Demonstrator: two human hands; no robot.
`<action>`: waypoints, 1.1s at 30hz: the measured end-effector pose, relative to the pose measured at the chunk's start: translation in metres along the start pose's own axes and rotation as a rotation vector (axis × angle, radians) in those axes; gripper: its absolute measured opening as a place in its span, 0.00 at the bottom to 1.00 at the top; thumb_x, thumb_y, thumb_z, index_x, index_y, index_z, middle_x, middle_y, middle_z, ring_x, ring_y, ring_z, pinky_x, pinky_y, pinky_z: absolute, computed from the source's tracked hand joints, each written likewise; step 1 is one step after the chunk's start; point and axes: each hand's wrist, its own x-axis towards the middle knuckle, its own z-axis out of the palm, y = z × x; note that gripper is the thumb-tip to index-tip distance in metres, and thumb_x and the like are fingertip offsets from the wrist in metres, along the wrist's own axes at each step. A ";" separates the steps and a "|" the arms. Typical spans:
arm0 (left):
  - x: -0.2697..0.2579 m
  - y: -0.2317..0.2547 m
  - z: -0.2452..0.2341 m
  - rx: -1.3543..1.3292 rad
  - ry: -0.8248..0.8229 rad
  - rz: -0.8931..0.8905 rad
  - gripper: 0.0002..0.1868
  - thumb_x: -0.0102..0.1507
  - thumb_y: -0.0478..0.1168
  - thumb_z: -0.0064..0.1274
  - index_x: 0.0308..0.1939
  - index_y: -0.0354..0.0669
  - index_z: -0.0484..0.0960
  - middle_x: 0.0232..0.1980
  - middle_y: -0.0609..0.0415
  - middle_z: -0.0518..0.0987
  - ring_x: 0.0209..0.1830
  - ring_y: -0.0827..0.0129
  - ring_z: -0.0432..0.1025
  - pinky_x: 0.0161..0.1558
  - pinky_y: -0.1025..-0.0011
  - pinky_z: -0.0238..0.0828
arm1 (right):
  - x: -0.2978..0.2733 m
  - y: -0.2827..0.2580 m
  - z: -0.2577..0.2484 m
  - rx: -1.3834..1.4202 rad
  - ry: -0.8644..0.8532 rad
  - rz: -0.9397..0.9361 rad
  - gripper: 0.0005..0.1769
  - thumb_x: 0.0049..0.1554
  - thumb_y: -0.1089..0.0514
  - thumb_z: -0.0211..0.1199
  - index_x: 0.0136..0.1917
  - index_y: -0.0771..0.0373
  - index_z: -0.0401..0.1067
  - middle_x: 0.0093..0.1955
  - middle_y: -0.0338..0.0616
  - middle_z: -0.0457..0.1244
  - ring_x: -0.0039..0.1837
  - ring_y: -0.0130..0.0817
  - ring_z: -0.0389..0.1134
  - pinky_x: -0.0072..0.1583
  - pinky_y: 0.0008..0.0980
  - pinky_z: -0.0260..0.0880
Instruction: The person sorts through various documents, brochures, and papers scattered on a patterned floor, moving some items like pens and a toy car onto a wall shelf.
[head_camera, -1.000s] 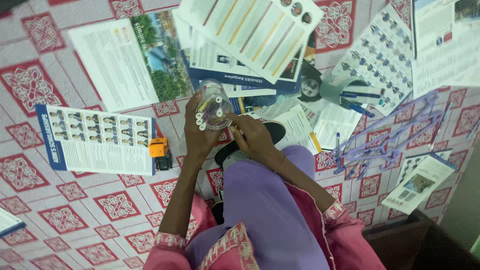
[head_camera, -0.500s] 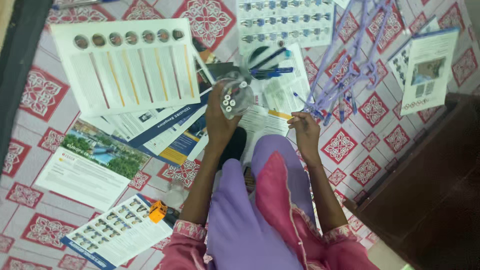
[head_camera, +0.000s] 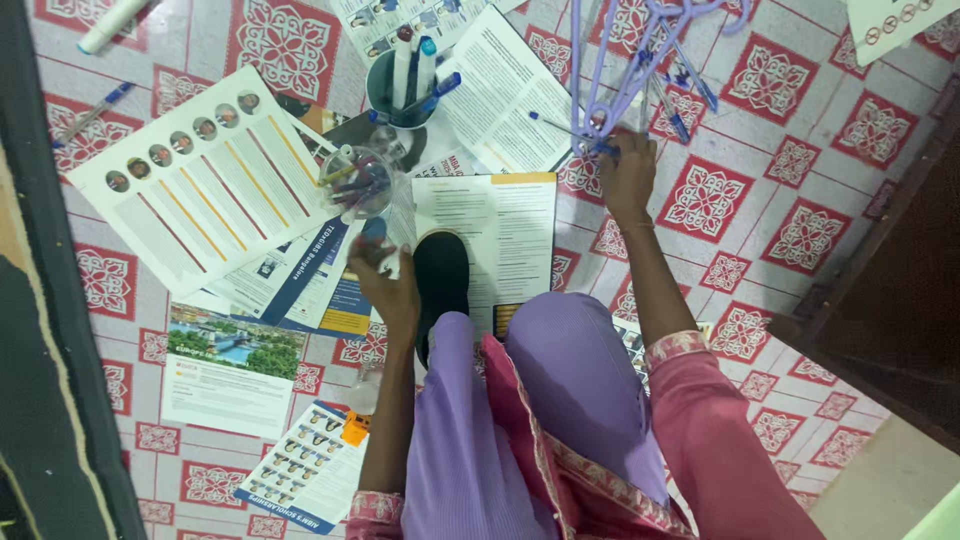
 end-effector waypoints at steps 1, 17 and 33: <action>-0.006 -0.013 0.004 0.019 -0.097 -0.095 0.29 0.65 0.39 0.60 0.68 0.38 0.69 0.61 0.43 0.81 0.57 0.61 0.76 0.55 0.65 0.73 | -0.001 -0.013 -0.010 0.016 0.001 -0.002 0.12 0.54 0.64 0.70 0.53 0.65 0.76 0.54 0.53 0.67 0.58 0.53 0.65 0.60 0.46 0.66; -0.016 -0.050 0.066 0.897 -0.660 0.535 0.48 0.59 0.43 0.57 0.80 0.54 0.51 0.86 0.53 0.38 0.85 0.50 0.33 0.71 0.26 0.40 | 0.016 -0.245 -0.067 0.283 -0.009 -0.581 0.21 0.59 0.65 0.69 0.64 0.64 0.70 0.48 0.48 0.64 0.51 0.42 0.66 0.51 0.43 0.63; -0.016 -0.054 0.065 0.959 -0.682 0.550 0.43 0.63 0.41 0.54 0.80 0.57 0.53 0.86 0.58 0.42 0.86 0.53 0.36 0.73 0.29 0.39 | 0.048 -0.192 0.119 0.657 -0.185 -0.292 0.64 0.46 0.37 0.84 0.77 0.70 0.50 0.66 0.59 0.56 0.69 0.54 0.59 0.68 0.49 0.64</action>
